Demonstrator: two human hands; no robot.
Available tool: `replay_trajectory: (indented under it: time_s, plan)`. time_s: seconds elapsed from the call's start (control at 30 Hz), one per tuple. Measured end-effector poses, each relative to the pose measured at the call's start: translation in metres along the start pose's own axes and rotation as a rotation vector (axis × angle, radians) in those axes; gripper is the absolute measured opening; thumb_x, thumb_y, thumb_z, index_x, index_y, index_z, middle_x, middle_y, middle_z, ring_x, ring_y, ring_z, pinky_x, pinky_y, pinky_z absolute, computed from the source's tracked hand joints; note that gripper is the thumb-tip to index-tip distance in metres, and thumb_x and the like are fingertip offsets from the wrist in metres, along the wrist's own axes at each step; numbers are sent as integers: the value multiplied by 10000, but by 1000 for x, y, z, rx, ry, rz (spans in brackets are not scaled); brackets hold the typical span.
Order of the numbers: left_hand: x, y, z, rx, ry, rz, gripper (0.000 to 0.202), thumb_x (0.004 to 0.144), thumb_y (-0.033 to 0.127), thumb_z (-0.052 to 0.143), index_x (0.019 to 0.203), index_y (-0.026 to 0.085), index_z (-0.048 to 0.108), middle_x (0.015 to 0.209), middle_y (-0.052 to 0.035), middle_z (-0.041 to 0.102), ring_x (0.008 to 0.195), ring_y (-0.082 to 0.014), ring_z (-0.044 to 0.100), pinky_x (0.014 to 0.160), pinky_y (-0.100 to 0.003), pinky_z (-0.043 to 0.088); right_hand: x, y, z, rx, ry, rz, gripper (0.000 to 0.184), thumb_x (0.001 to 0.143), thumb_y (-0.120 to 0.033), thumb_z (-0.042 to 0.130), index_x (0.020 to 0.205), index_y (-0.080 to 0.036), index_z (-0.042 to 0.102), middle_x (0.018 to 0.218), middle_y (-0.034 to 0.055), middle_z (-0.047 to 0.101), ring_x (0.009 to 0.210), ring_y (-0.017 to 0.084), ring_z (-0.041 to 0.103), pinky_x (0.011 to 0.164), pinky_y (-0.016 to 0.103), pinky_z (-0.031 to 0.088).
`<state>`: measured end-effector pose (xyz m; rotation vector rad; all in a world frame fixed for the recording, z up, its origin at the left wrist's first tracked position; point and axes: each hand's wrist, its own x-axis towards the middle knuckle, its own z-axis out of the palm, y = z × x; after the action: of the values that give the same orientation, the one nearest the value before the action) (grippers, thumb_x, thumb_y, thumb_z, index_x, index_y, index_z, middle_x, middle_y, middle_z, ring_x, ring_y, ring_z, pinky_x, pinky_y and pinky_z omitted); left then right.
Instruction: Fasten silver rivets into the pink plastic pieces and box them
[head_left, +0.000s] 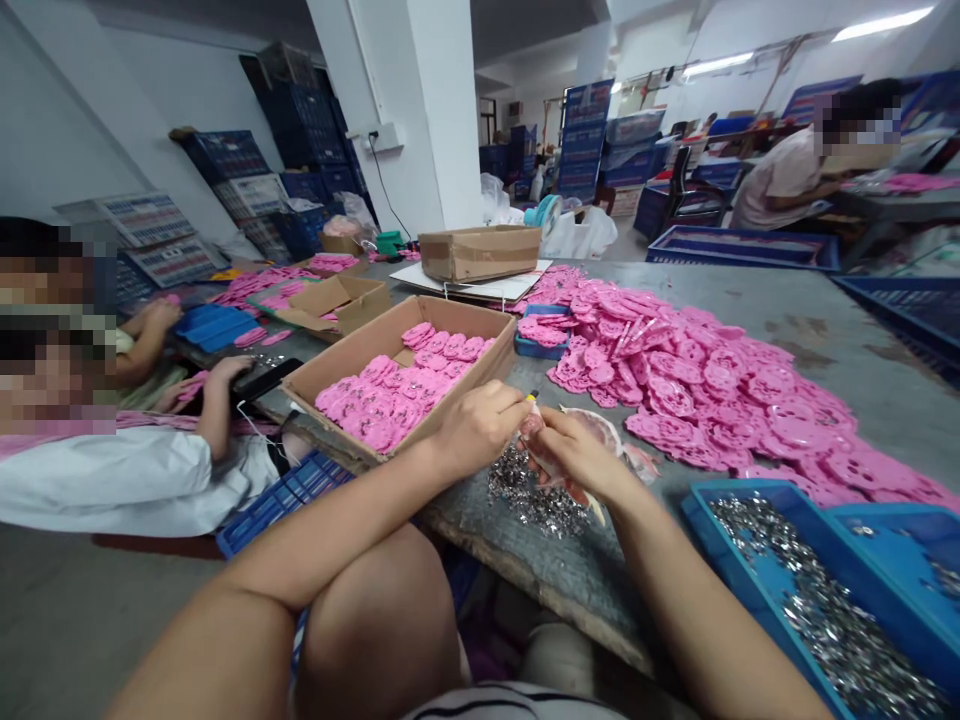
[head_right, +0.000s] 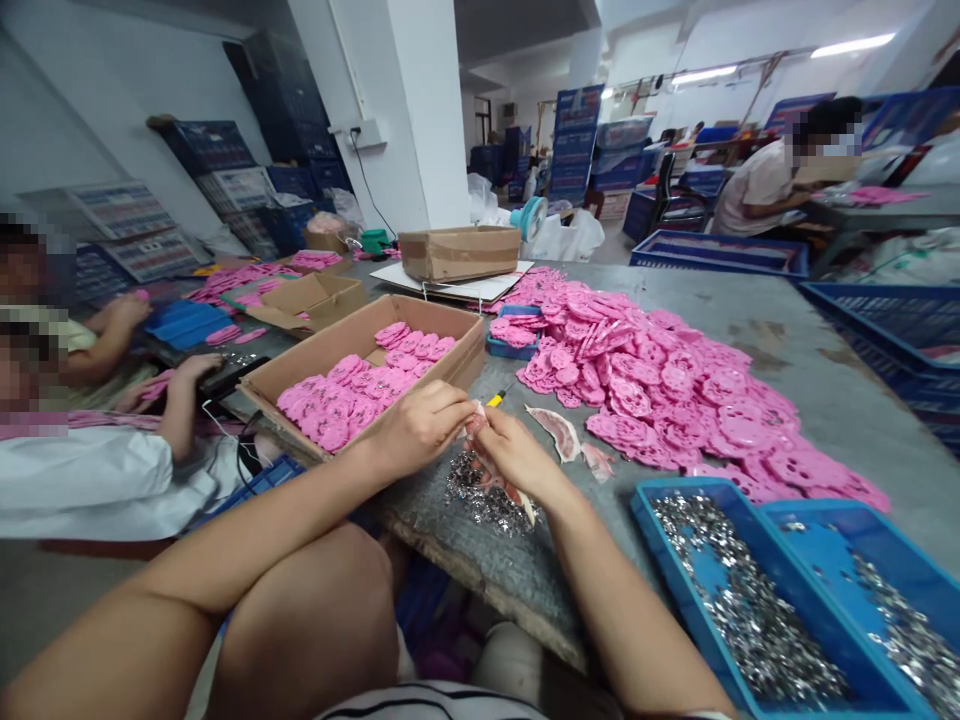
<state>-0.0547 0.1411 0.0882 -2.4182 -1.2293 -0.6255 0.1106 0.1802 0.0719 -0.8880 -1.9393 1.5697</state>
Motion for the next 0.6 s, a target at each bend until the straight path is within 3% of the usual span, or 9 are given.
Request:
replay_trajectory:
  time_s: [0.1,0.27,0.4,0.6]
  plan:
    - [-1,0,3,134,-43,51,302,963,212,394,870,113,664,785,-92,661,747,-201,569,677,-318,455,2,1,1,-343,59,-126,142,820,-216,390,782,-183,522,726,26,615,662,153,573,621,266,456]
    - [-2,0,5,220,-13,114,248,926,140,435,747,140,607,701,-57,613,676,-193,550,613,-304,432,-1,-4,8,-758,64,5,210,862,-159,353,917,-145,555,893,112,691,778,188,613,661,273,357]
    - [-3,1,4,271,-56,123,242,920,128,434,728,150,579,676,-53,587,655,-191,538,592,-302,425,-6,-9,12,-912,46,21,243,904,-181,332,1009,-131,545,1010,156,701,877,228,648,671,293,324]
    - [-2,1,8,288,-105,181,236,913,119,434,725,149,574,656,-57,576,638,-193,531,570,-306,409,-10,-14,15,-1004,15,62,267,936,-224,306,1018,-138,545,1018,161,709,896,259,670,655,310,308]
